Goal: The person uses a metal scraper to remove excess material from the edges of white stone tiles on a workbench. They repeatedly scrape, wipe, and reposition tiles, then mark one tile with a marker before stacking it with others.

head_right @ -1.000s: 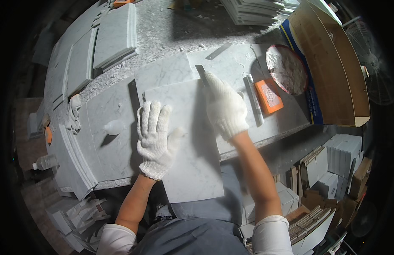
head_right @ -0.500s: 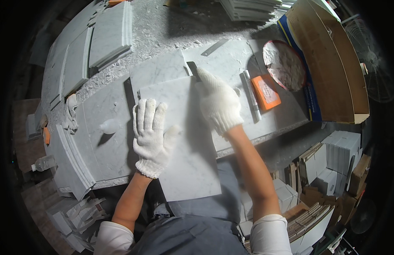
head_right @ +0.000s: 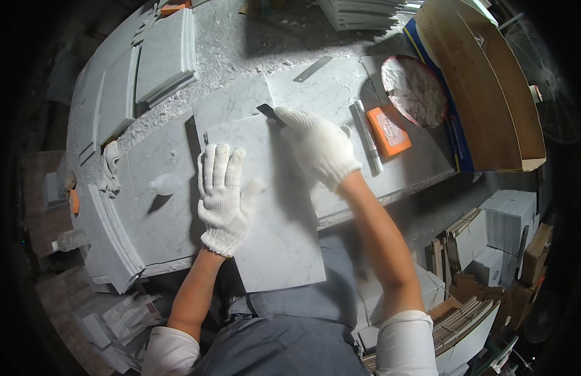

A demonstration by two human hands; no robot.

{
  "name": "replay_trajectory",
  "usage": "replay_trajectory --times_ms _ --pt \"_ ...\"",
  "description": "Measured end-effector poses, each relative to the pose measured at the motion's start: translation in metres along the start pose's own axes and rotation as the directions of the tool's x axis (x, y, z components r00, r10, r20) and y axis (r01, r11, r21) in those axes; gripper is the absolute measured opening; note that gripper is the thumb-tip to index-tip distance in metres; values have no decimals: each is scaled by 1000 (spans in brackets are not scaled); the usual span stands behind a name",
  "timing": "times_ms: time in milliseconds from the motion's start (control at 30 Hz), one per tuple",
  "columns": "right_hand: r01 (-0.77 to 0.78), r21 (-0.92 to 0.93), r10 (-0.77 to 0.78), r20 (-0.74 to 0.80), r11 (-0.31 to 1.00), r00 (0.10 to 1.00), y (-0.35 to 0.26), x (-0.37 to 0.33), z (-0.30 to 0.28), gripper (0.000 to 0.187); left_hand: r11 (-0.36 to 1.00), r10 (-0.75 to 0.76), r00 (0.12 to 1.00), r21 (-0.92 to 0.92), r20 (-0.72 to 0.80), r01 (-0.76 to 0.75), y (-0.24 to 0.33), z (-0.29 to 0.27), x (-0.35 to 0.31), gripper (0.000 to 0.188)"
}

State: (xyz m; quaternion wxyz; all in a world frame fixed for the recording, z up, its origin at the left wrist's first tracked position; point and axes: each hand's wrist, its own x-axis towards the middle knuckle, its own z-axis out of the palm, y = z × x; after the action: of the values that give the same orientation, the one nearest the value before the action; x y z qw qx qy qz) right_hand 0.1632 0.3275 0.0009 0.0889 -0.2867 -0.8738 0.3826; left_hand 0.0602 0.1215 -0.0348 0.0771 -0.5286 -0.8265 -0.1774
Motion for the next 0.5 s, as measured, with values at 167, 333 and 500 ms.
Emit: replay_trajectory --times_ms 167,333,500 --pt "-141 405 164 -22 904 986 17 0 3 38 998 14 998 -61 -65 -18 2 -1 2 63" --pt "-17 193 47 -150 981 988 28 10 10 38 997 -20 999 -69 -39 18 5 -5 2 63" --pt "-28 87 42 -161 996 986 19 9 11 37 997 -17 999 -71 -44 13 6 -6 3 63"
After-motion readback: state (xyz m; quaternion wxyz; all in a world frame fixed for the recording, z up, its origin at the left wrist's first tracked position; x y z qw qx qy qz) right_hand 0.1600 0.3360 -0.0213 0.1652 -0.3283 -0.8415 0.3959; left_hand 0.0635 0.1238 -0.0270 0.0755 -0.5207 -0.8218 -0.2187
